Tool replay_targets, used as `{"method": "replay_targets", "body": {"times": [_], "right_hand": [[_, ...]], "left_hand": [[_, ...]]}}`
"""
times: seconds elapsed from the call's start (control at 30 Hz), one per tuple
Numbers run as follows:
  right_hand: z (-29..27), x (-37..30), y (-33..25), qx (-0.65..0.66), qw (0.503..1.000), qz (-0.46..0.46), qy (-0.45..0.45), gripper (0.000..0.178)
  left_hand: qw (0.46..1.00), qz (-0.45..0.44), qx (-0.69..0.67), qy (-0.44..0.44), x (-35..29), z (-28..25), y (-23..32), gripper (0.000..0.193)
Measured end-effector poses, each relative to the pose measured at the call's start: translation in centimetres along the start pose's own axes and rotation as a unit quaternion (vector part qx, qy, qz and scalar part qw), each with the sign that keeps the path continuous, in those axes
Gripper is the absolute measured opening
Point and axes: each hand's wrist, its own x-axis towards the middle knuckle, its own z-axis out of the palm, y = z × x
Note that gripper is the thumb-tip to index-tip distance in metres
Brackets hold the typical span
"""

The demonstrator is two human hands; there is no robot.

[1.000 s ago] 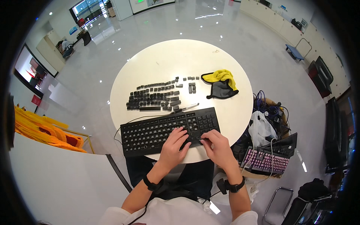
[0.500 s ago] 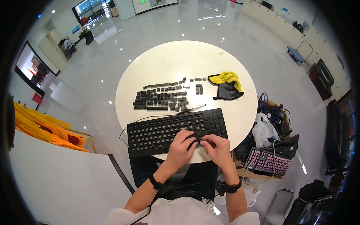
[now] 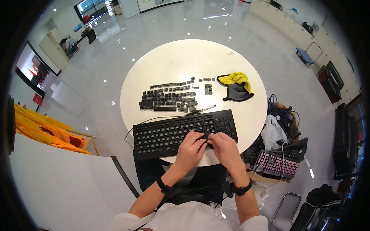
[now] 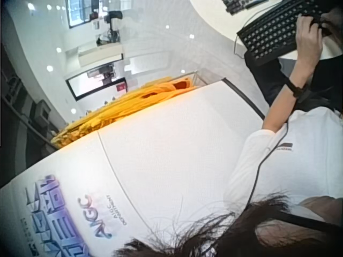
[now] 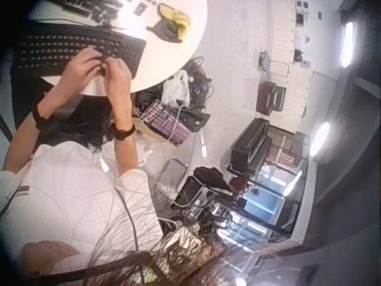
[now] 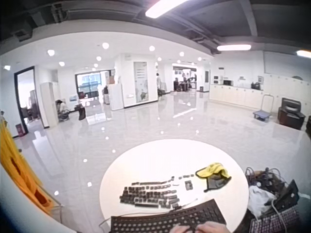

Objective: The recorder is replacing keycaps on a computer keyboard.

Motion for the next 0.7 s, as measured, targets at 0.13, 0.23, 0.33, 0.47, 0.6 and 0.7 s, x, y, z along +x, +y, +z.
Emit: {"method": "replay_targets", "body": {"times": [0.13,0.23,0.33,0.47,0.6,0.7], "right_hand": [[0.4,0.3,-0.7,-0.054,0.997,-0.046,-0.025,0.023],[0.9,0.3,-0.7,-0.076,0.994,-0.070,-0.034,0.028],[1.3,0.2,0.0,-0.078,0.994,-0.071,-0.028,0.030],[1.8,-0.3,0.3,-0.053,0.996,-0.074,0.004,0.030],[2.4,-1.0,0.9,-0.023,0.995,-0.079,0.061,0.027],[2.4,-1.7,0.9,0.004,0.996,-0.041,0.079,0.024]], "left_hand": [[1.000,0.007,0.007,0.005,0.0,0.1,-0.1,0.019],[1.000,0.010,0.008,-0.003,0.0,0.0,-0.2,0.020],[1.000,0.016,0.005,-0.008,0.1,-0.1,-0.2,0.021],[0.999,0.036,0.017,-0.015,-0.4,0.4,-0.8,0.021],[0.992,0.083,0.080,-0.049,-0.6,0.6,-0.4,0.023],[0.986,0.100,0.125,-0.053,-0.8,0.4,-0.1,0.024]]}}
